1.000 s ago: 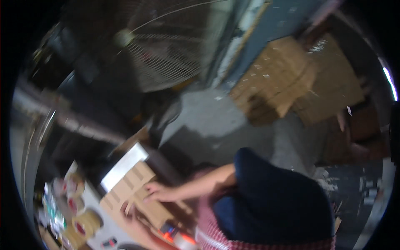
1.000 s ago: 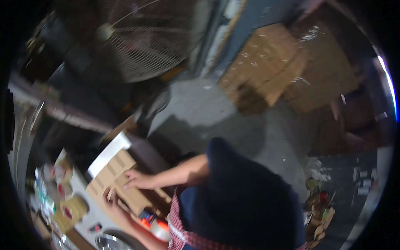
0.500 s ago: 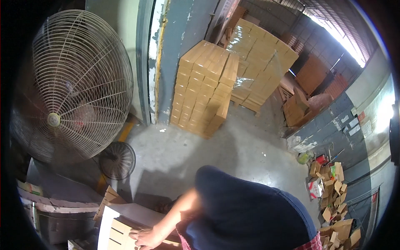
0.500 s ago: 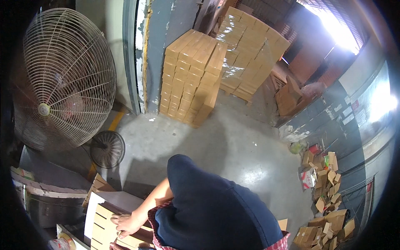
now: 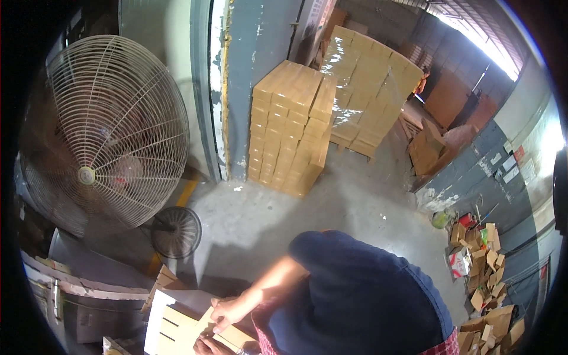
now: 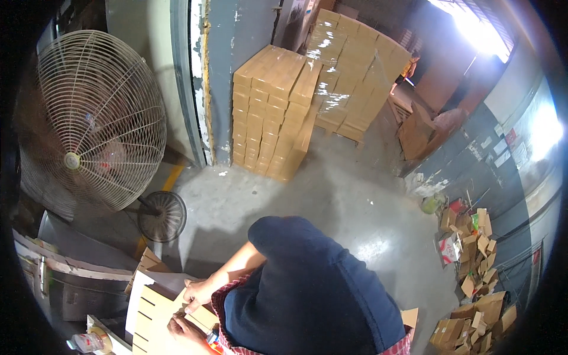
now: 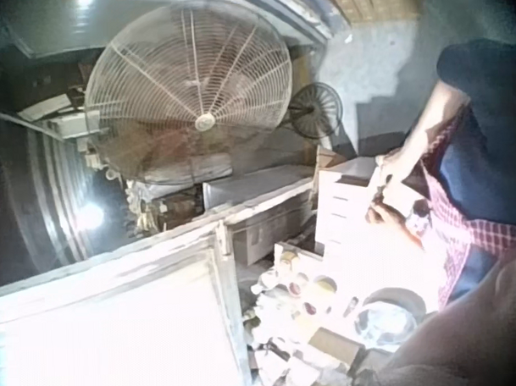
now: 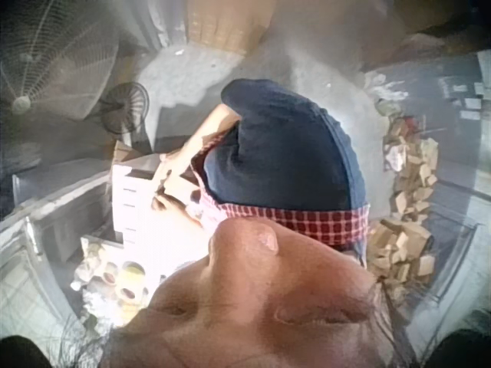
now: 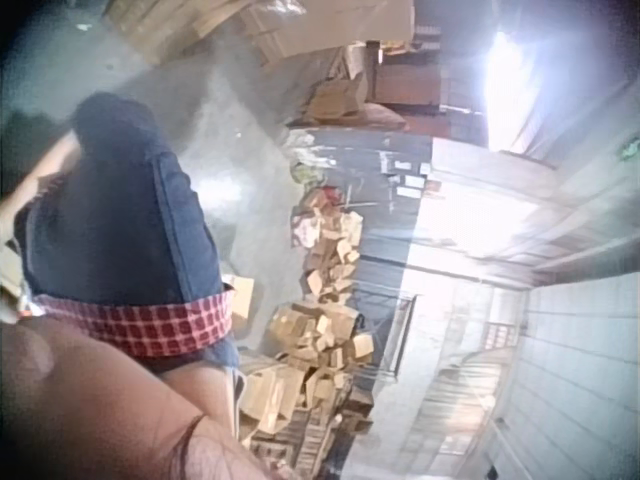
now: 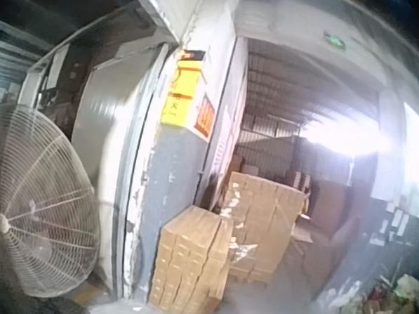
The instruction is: The person packages metal furniture hardware. They place drawer slides and small bags of components onto a cardboard sleeve, fold the cardboard, and seal it using a tape dispenser.
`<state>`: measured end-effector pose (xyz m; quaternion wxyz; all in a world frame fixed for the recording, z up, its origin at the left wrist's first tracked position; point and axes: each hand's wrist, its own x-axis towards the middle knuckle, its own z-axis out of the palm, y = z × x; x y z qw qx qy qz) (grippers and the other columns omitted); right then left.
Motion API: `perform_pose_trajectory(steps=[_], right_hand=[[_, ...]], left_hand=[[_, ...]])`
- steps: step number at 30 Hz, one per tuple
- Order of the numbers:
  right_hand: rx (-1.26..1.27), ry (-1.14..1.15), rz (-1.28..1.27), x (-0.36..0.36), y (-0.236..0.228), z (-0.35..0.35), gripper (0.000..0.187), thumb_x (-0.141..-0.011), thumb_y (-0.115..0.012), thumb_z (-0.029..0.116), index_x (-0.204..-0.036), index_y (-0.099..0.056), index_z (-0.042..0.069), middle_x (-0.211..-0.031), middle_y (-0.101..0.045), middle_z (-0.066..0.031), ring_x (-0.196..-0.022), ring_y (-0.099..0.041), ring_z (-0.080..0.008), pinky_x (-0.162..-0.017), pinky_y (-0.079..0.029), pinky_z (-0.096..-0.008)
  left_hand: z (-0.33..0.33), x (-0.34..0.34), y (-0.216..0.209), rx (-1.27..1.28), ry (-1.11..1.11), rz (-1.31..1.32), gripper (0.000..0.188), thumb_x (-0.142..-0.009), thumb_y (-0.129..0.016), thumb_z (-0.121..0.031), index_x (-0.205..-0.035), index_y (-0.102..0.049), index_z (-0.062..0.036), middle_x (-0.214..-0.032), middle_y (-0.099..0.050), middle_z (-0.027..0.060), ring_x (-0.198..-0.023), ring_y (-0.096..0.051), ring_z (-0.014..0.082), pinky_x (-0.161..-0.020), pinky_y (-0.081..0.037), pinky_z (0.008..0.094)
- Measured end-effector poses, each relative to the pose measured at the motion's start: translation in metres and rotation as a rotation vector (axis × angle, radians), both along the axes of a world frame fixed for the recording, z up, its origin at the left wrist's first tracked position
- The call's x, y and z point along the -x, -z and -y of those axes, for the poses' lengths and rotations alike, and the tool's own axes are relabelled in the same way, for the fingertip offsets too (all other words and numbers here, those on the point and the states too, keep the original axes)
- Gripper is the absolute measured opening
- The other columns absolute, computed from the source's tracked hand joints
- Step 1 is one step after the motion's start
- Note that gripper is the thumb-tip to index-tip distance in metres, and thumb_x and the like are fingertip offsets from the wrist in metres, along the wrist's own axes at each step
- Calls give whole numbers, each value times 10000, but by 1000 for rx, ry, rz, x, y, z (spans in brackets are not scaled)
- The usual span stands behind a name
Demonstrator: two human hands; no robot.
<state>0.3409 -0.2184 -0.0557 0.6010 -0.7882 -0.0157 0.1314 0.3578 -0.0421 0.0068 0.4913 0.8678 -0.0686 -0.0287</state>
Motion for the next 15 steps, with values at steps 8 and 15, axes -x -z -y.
perform_pose_trajectory(steps=[8, 15], right_hand=[[-49, 37, 37, -10, 0, -1, 365, -855, -732, 371, -846, -690, 9, -999, -600, -168, -943, -566, -332, -808, -464, -463], [-56, 22, 49, -8, 1, 4, 347, -817, -765, 351, -831, -676, 15, -957, -610, -146, -879, -580, -317, -767, -467, -458]], left_hand=[[12, 8, -36, -365, -59, 107, 418, -1029, -593, -304, -996, -674, 105, -978, -602, 241, -920, -590, 347, -820, -490, 449], [4, 2, -26, -328, -27, 109, 414, -1034, -569, -318, -1082, -697, 73, -1096, -624, 246, -1055, -592, 353, -932, -483, 444]])
